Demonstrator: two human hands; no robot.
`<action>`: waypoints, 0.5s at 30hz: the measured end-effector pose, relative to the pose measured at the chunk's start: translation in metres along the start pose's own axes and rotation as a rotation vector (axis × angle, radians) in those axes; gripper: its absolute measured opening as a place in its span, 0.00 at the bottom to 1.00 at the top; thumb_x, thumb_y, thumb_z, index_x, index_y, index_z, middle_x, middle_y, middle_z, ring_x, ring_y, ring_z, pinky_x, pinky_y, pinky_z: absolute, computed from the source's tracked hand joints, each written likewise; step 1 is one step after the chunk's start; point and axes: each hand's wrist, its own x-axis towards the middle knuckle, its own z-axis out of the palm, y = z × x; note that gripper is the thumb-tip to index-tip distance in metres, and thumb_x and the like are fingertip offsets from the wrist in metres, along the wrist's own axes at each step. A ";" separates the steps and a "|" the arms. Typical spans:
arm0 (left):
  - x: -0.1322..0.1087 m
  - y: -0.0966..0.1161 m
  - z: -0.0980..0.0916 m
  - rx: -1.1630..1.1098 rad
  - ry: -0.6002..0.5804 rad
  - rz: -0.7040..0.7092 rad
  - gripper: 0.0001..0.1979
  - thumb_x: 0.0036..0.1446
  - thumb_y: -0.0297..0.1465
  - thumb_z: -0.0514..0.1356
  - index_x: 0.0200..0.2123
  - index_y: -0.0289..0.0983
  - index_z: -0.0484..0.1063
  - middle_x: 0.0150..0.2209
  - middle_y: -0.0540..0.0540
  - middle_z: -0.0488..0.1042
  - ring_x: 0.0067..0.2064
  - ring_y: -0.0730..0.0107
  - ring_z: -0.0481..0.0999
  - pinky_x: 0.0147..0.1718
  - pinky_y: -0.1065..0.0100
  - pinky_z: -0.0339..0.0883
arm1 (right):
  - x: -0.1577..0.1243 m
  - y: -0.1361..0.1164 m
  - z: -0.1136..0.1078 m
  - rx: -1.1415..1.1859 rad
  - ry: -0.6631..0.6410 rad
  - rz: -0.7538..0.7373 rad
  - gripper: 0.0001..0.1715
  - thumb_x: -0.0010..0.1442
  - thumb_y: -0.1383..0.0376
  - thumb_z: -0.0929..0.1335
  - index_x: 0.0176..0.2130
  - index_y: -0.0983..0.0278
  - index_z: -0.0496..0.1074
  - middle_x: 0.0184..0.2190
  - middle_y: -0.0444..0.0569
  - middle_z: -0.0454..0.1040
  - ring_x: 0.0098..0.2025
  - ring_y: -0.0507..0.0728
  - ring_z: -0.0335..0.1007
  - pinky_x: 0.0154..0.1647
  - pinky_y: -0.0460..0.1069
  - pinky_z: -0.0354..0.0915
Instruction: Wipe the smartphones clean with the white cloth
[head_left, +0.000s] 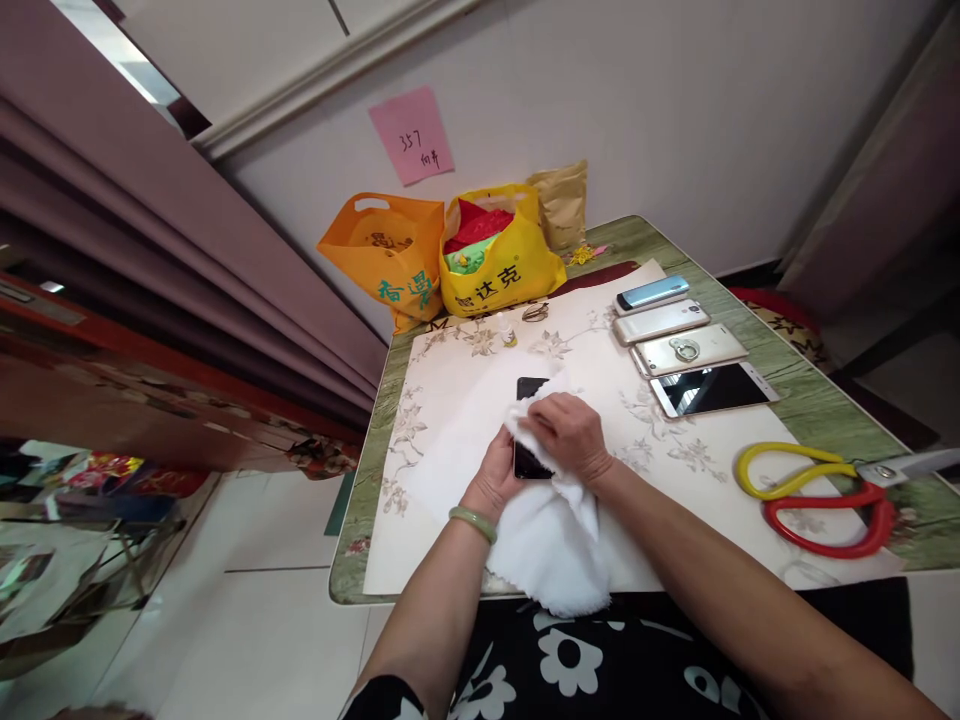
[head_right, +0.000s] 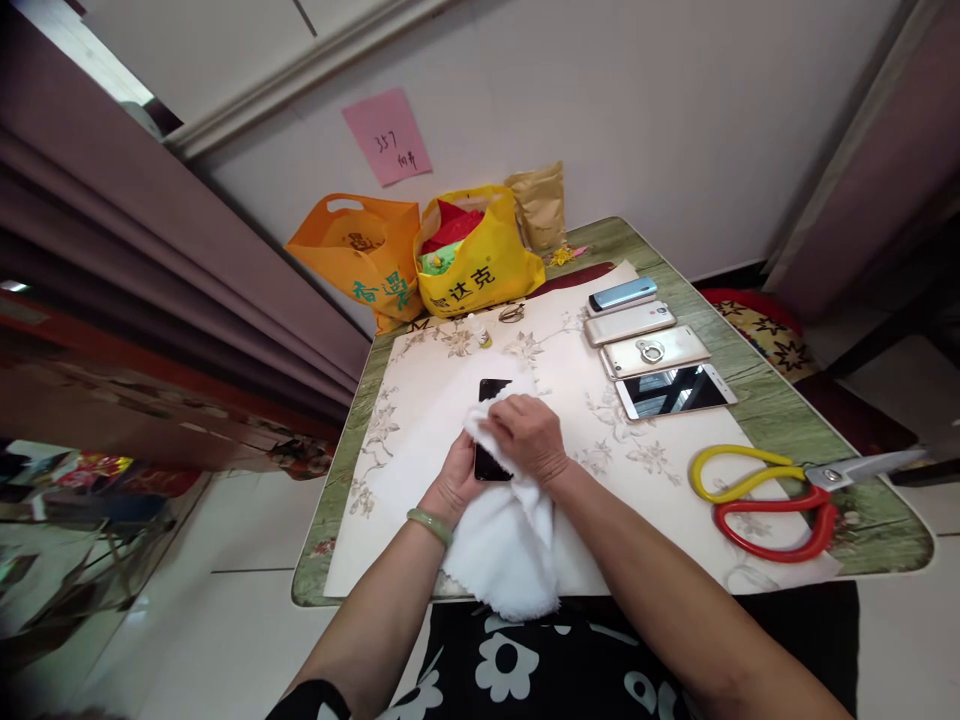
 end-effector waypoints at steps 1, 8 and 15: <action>0.001 -0.001 0.000 0.018 -0.006 -0.006 0.18 0.65 0.38 0.54 0.40 0.29 0.76 0.35 0.42 0.80 0.37 0.66 0.80 0.45 0.67 0.71 | 0.002 0.003 0.000 -0.014 0.069 0.096 0.15 0.68 0.56 0.64 0.33 0.61 0.70 0.29 0.47 0.71 0.34 0.55 0.65 0.38 0.49 0.57; 0.000 0.001 -0.005 0.095 -0.030 0.009 0.20 0.63 0.42 0.57 0.45 0.32 0.75 0.34 0.44 0.81 0.33 0.67 0.80 0.38 0.67 0.72 | 0.007 0.016 -0.008 -0.052 0.255 0.289 0.14 0.66 0.56 0.65 0.34 0.61 0.70 0.28 0.46 0.71 0.32 0.55 0.65 0.36 0.49 0.58; -0.003 0.006 -0.005 -0.093 -0.052 0.134 0.22 0.61 0.45 0.56 0.43 0.29 0.75 0.38 0.40 0.80 0.42 0.61 0.80 0.49 0.63 0.70 | -0.005 -0.013 -0.001 0.042 -0.076 -0.243 0.13 0.65 0.55 0.66 0.34 0.60 0.73 0.30 0.46 0.73 0.35 0.55 0.64 0.42 0.52 0.54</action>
